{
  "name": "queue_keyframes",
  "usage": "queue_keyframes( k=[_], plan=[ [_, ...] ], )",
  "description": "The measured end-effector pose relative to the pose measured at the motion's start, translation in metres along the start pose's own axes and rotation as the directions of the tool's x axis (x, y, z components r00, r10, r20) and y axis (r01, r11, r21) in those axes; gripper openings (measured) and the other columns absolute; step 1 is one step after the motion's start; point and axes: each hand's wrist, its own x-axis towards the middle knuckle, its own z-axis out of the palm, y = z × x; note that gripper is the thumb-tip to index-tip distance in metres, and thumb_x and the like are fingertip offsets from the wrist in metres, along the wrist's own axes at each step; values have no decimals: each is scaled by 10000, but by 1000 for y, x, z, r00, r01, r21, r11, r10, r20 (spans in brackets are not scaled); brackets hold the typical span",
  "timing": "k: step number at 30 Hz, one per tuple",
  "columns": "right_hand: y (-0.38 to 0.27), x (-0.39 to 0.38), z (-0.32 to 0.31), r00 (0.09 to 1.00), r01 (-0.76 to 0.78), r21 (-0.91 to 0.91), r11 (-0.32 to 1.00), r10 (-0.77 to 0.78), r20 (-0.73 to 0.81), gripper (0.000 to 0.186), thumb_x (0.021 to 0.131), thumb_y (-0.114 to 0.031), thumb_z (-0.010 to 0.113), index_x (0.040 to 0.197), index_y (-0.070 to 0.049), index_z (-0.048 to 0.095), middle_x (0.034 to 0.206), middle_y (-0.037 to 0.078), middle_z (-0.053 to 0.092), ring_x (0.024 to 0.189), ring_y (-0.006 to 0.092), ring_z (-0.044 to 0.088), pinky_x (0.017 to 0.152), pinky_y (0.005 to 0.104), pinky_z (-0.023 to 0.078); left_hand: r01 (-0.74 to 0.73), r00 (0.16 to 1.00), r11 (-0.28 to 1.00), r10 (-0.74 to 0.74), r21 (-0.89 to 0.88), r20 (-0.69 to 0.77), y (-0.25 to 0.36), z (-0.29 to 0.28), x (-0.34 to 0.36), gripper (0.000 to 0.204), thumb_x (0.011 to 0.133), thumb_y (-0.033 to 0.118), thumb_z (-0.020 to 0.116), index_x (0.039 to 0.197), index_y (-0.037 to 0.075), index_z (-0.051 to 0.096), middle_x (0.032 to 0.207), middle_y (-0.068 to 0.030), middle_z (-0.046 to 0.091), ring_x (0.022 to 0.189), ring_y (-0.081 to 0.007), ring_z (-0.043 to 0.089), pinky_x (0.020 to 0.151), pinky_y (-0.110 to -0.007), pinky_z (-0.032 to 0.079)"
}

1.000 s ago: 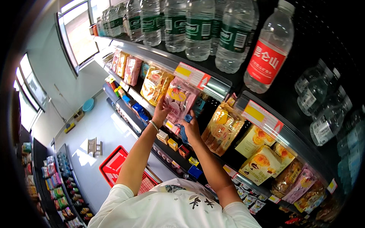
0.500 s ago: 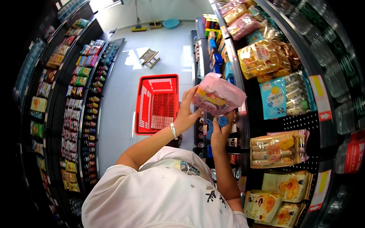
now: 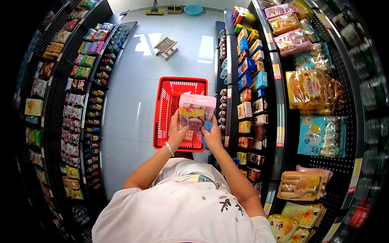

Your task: The person organizes packaged food items on a supermarket shelf, picking up items from a red basket and placing them onto the shelf. They also wipe the shelf surface with a blue cloth and rearrange the products to ensure they are neatly aligned.

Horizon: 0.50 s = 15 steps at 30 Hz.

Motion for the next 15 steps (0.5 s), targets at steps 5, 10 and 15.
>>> queue_keyframes(
  k=[5,10,15],
  plan=[
    [18,55,38,997,-71,-115,991,70,-14,592,857,-17,602,1417,-24,411,1240,112,617,1085,199,596,966,321,434,126,992,989,-126,-80,-4,-32,-21,46,828,733,-20,609,1495,5,285,1360,-192,414,1279,-329,443,1112,-379,366],
    [28,91,59,991,-131,-179,975,124,-53,609,868,-53,626,1433,2,404,1271,130,592,1103,236,590,982,329,434,237,971,970,-237,-47,12,-71,-31,78,809,758,13,616,1492,-18,278,1504,-227,346,1409,-320,345,1159,-367,304],
    [64,83,55,976,-214,-132,968,218,12,617,874,-54,644,1437,19,401,1312,134,565,1107,185,584,962,295,447,370,924,926,-375,70,73,-105,-31,65,705,803,14,619,1453,-11,351,1473,-209,404,1330,-291,454,1078,-362,413]
  ],
)
